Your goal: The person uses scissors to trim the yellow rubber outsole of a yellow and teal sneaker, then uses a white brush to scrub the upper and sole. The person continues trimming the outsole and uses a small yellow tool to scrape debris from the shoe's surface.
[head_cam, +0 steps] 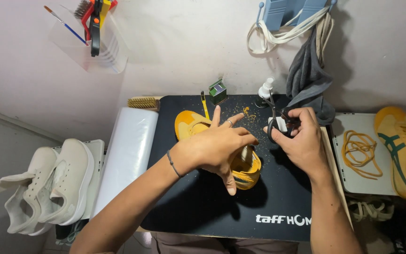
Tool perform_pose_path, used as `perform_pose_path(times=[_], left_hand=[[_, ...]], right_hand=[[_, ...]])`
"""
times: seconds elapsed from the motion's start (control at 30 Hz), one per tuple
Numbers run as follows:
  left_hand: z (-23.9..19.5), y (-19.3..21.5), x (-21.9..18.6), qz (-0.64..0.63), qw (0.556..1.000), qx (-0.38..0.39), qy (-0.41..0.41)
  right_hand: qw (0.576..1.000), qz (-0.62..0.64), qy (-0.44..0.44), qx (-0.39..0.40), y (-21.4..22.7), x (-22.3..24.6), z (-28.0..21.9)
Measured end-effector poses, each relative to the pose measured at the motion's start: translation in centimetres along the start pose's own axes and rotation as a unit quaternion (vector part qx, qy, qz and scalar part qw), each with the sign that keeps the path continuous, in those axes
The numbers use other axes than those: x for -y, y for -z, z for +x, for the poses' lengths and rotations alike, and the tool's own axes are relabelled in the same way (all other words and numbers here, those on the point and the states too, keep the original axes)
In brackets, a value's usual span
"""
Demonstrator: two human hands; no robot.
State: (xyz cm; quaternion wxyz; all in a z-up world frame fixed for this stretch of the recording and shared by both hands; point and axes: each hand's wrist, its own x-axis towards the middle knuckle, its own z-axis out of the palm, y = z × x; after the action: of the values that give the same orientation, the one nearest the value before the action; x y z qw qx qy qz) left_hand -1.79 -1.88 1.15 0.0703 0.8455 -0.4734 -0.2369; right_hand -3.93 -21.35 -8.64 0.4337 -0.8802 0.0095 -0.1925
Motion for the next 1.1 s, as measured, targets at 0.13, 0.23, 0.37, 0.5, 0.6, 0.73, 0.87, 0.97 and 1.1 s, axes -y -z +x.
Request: perform_pose_path(times=[0.13,0.23,0.37,0.5,0.6,0.73,0.87,0.97,1.1], left_hand=[[2.0,-3.0,0.4,0.125,0.992,-0.031,0.006],[1.9,-2.7,1.1,0.108,0.994,-0.030,0.007],[-0.3,-0.1,3.1,-0.034,0.992,-0.116,-0.023],[-2.9,1.9,5.1,-0.168,0.955,-0.241,-0.034],[-4.4,2.8,6.5,-0.215,0.930,-0.298,-0.031],[-5.9,3.0,7.9,-0.303,0.891,-0.335,-0.032],[-6.5,3.0,8.9,-0.363,0.854,-0.368,-0.055],[-6.5,2.7,9.9,-0.386,0.831,-0.393,-0.083],[-6.1,2.4,10.7,-0.417,0.798,-0.413,-0.138]], right_hand=[[1.000,0.015,0.005,0.000,-0.3,-0.3,0.1],[0.999,0.039,0.002,-0.003,-0.7,-0.8,0.2],[0.980,0.189,-0.061,0.025,-1.3,-0.8,0.6],[0.921,0.372,-0.078,0.080,-1.4,3.6,1.2],[0.859,0.477,-0.109,0.151,-1.6,7.3,1.0],[0.781,0.590,-0.009,0.205,-3.1,8.9,1.9],[0.778,0.587,0.023,0.222,-3.9,9.3,3.3],[0.807,0.547,0.020,0.220,-4.3,10.4,4.1],[0.837,0.501,0.040,0.218,-5.3,10.1,5.1]])
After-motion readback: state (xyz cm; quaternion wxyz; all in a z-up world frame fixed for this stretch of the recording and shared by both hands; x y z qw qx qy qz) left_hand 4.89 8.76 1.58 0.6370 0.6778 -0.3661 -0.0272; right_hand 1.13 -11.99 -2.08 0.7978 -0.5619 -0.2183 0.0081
